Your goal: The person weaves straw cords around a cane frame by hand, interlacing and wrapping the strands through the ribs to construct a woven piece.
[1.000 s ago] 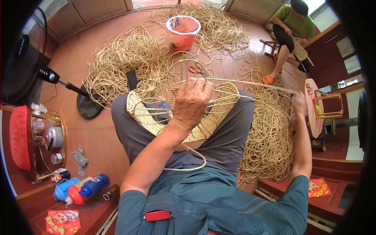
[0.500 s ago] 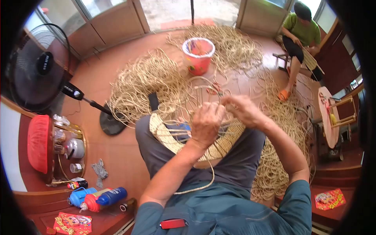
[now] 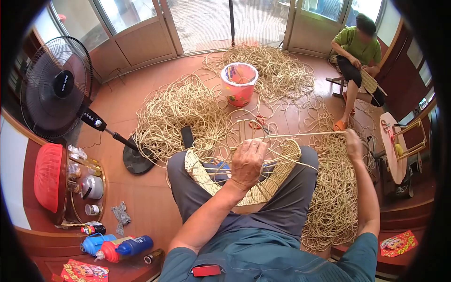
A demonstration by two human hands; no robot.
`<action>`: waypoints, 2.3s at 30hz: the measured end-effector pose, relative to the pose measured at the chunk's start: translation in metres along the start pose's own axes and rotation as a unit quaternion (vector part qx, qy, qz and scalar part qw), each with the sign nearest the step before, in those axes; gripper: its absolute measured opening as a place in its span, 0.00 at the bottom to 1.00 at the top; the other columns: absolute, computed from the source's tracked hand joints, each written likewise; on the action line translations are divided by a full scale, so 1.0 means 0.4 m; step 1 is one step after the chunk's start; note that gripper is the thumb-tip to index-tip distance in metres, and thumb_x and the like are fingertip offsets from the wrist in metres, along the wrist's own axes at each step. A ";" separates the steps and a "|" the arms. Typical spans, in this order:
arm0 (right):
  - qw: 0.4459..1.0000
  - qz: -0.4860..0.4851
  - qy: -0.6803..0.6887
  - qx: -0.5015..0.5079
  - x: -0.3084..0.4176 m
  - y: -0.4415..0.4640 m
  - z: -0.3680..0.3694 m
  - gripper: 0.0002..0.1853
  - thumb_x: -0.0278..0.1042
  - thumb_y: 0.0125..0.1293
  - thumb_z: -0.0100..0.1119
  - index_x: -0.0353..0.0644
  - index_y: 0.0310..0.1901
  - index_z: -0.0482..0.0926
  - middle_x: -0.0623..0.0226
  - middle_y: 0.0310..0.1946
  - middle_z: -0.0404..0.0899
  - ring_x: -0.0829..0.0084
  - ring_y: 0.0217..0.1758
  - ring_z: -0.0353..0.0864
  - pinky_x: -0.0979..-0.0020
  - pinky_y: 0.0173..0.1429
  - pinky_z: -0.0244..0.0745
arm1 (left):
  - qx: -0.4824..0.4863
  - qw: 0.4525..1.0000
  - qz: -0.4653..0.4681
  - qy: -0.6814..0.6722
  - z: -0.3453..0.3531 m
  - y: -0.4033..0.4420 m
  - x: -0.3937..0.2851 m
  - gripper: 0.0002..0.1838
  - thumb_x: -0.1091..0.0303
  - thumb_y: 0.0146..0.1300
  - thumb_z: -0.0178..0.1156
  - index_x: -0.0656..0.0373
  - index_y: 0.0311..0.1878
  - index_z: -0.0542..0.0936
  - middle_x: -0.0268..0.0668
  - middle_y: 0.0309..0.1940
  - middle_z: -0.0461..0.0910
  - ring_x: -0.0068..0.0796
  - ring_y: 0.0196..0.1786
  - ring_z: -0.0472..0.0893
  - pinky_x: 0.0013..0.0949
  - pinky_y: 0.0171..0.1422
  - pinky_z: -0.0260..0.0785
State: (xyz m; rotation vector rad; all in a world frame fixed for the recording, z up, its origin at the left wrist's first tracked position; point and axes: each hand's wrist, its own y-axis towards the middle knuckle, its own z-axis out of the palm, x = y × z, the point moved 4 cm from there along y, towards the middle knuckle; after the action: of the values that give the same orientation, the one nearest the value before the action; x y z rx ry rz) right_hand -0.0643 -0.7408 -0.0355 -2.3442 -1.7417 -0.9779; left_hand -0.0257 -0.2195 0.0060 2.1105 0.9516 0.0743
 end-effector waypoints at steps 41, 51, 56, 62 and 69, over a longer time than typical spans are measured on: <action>0.701 0.161 0.631 0.291 0.789 -0.207 0.355 0.25 0.28 0.84 0.68 0.38 0.78 0.81 0.79 0.40 0.82 0.88 0.29 0.75 0.80 0.29 0.72 | 0.031 0.987 -0.134 -0.088 -0.031 0.027 -0.009 0.09 0.67 0.78 0.72 0.52 0.56 0.86 0.40 0.49 0.87 0.47 0.49 0.91 0.50 0.50 0.82; 0.779 0.379 0.496 0.052 -0.032 -0.164 -0.066 0.38 0.26 0.82 0.64 0.39 0.90 0.67 0.82 0.38 0.79 0.91 0.26 0.64 0.80 0.23 0.58 | 0.046 0.998 -0.050 -0.012 0.011 0.049 -0.004 0.10 0.67 0.73 0.74 0.51 0.50 0.81 0.36 0.43 0.80 0.43 0.49 0.87 0.48 0.50 0.82; 0.709 0.527 0.427 -0.194 -0.808 -0.474 -0.480 0.06 0.35 0.85 0.61 0.45 0.50 0.84 0.71 0.32 0.82 0.74 0.18 0.69 0.72 0.18 0.63 | 0.008 0.994 -0.065 -0.082 -0.009 0.049 0.004 0.08 0.70 0.73 0.73 0.53 0.49 0.82 0.38 0.41 0.82 0.46 0.47 0.88 0.49 0.50 0.81; 0.709 0.583 0.299 -0.259 -0.855 -0.641 -0.473 0.09 0.27 0.80 0.66 0.47 0.41 0.75 0.72 0.27 0.71 0.76 0.19 0.68 0.69 0.22 0.63 | -0.001 0.984 -0.135 -0.118 -0.017 0.031 0.024 0.06 0.68 0.77 0.70 0.53 0.49 0.82 0.40 0.41 0.86 0.51 0.45 0.89 0.51 0.48 0.80; 0.976 0.035 0.199 0.080 0.278 -0.205 0.048 0.24 0.36 0.85 0.67 0.39 0.77 0.85 0.56 0.69 0.90 0.63 0.72 0.89 0.61 0.78 0.83 | 0.031 0.980 -0.174 -0.095 -0.037 0.034 0.034 0.05 0.67 0.79 0.69 0.55 0.48 0.84 0.45 0.40 0.89 0.56 0.43 0.90 0.53 0.47 0.80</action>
State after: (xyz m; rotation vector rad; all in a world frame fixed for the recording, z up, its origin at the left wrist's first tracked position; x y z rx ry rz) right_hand -0.1101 -0.6101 -0.0189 -1.9331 -1.5097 -1.1493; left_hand -0.0129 -0.2065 0.0219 1.9339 1.2025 -0.3334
